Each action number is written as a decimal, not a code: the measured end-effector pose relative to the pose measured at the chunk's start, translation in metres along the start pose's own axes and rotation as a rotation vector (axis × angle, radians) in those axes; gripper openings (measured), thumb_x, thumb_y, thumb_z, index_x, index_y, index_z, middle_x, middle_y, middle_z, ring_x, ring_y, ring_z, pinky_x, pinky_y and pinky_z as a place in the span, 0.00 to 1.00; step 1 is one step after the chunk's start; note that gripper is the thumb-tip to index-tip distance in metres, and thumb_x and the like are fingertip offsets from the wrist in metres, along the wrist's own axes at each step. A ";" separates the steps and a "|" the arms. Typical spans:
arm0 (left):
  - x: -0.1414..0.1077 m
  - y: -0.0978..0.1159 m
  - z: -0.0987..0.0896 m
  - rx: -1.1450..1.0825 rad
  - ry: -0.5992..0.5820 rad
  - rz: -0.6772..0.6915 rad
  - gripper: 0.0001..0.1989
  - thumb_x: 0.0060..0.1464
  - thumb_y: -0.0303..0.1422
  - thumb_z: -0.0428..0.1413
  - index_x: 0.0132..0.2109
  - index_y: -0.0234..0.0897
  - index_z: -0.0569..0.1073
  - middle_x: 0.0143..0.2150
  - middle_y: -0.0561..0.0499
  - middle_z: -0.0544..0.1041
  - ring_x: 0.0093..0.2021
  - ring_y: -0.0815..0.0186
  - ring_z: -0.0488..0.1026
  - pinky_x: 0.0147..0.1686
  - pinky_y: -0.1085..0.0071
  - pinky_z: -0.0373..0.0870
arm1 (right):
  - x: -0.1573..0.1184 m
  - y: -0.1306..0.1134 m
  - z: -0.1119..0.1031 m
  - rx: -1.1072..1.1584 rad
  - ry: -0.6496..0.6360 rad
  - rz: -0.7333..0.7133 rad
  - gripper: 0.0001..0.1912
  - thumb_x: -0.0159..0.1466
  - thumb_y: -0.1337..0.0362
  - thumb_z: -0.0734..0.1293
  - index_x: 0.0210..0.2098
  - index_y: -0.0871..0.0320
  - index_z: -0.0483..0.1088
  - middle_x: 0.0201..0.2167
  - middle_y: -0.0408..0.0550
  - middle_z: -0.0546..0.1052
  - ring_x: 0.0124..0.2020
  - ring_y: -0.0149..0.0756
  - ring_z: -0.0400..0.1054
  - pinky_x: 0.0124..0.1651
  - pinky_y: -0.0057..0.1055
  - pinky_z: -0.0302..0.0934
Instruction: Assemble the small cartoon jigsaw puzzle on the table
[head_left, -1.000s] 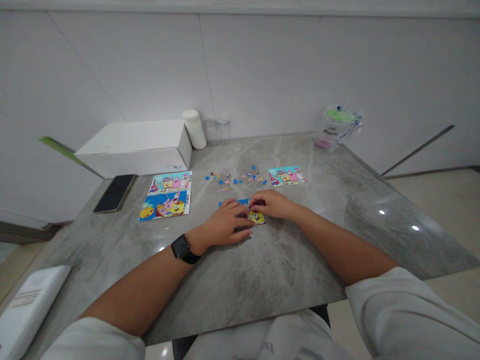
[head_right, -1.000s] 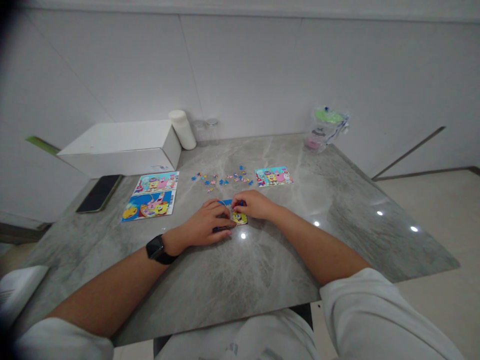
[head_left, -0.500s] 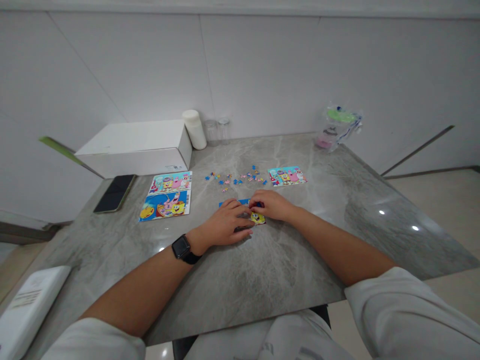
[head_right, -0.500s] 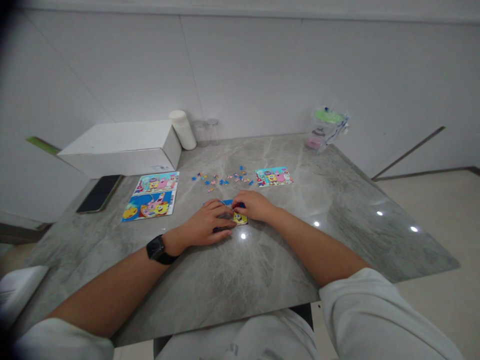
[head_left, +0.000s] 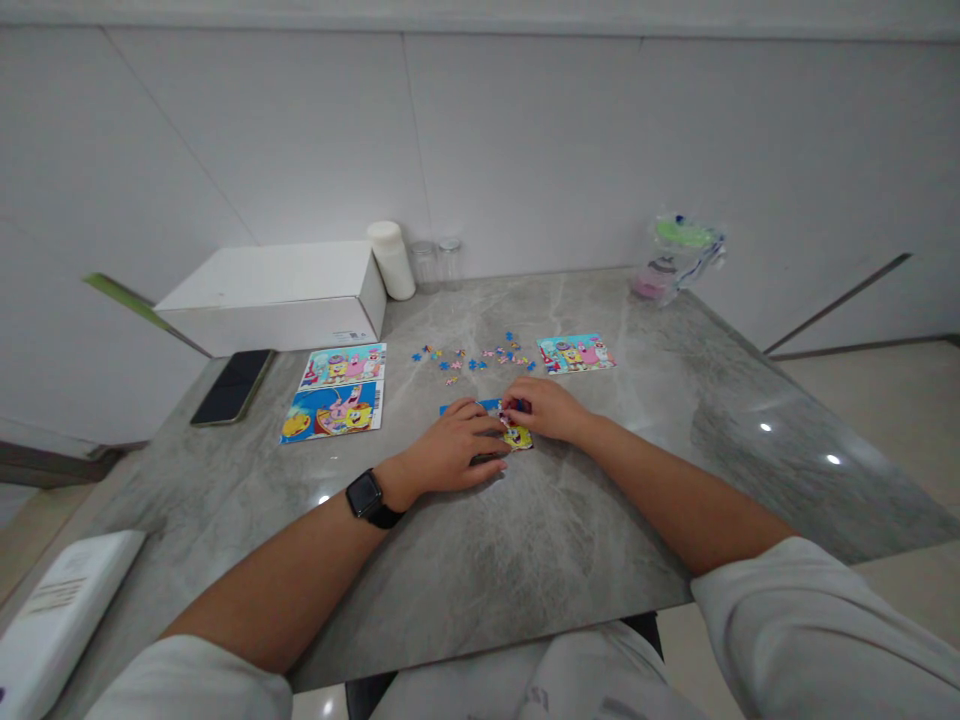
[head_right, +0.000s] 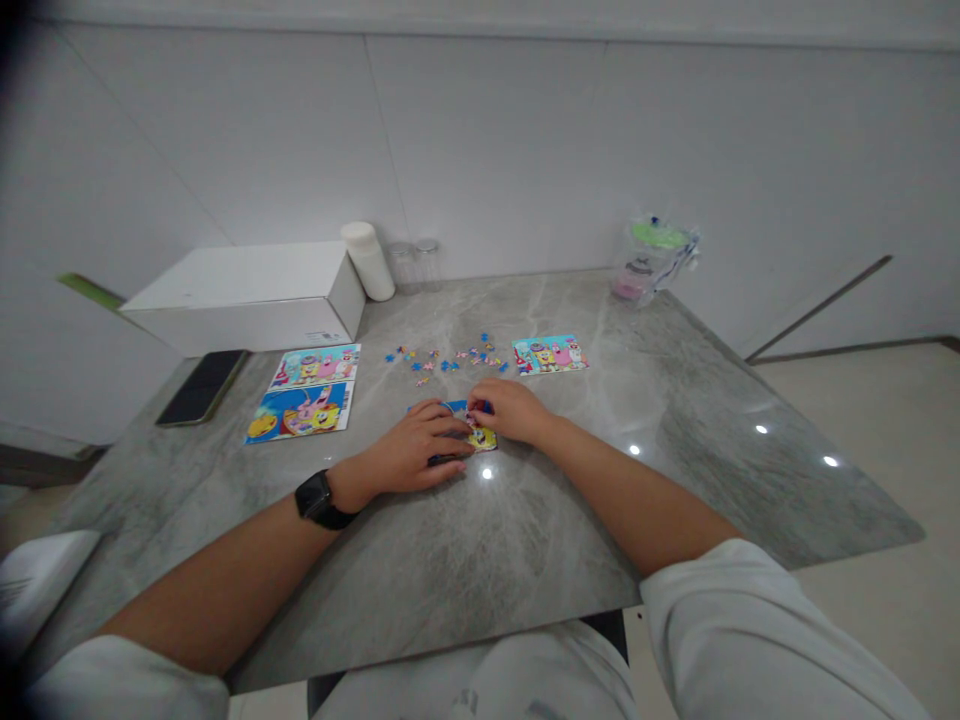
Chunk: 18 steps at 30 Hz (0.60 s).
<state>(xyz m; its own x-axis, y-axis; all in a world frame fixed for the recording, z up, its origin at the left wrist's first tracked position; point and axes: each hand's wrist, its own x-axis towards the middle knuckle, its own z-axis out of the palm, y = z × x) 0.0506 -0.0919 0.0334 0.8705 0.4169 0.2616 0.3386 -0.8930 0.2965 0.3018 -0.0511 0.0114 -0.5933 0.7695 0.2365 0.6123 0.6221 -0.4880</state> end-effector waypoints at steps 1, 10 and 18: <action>0.000 0.000 0.000 0.002 0.001 0.001 0.14 0.69 0.42 0.56 0.55 0.49 0.82 0.59 0.48 0.80 0.59 0.53 0.72 0.64 0.51 0.62 | 0.000 0.000 0.001 -0.002 -0.012 -0.004 0.03 0.64 0.69 0.72 0.37 0.56 0.78 0.34 0.46 0.78 0.36 0.35 0.69 0.41 0.30 0.59; -0.002 -0.002 0.003 0.007 -0.023 -0.010 0.16 0.70 0.44 0.54 0.56 0.48 0.81 0.60 0.48 0.79 0.60 0.53 0.70 0.67 0.50 0.58 | -0.001 0.004 0.005 -0.007 -0.034 -0.005 0.03 0.63 0.68 0.73 0.38 0.56 0.79 0.35 0.46 0.78 0.37 0.36 0.70 0.42 0.31 0.59; -0.002 -0.003 0.005 -0.036 -0.004 -0.066 0.15 0.69 0.42 0.55 0.56 0.43 0.78 0.56 0.46 0.82 0.58 0.55 0.72 0.67 0.53 0.59 | -0.001 0.004 0.006 0.001 -0.025 -0.005 0.05 0.64 0.69 0.72 0.39 0.55 0.80 0.35 0.47 0.78 0.37 0.36 0.70 0.43 0.31 0.61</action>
<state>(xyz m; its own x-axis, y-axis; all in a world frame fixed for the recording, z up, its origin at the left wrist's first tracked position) 0.0500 -0.0910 0.0280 0.8482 0.4740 0.2365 0.3826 -0.8569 0.3455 0.3018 -0.0508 0.0043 -0.6090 0.7627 0.2175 0.6092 0.6255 -0.4875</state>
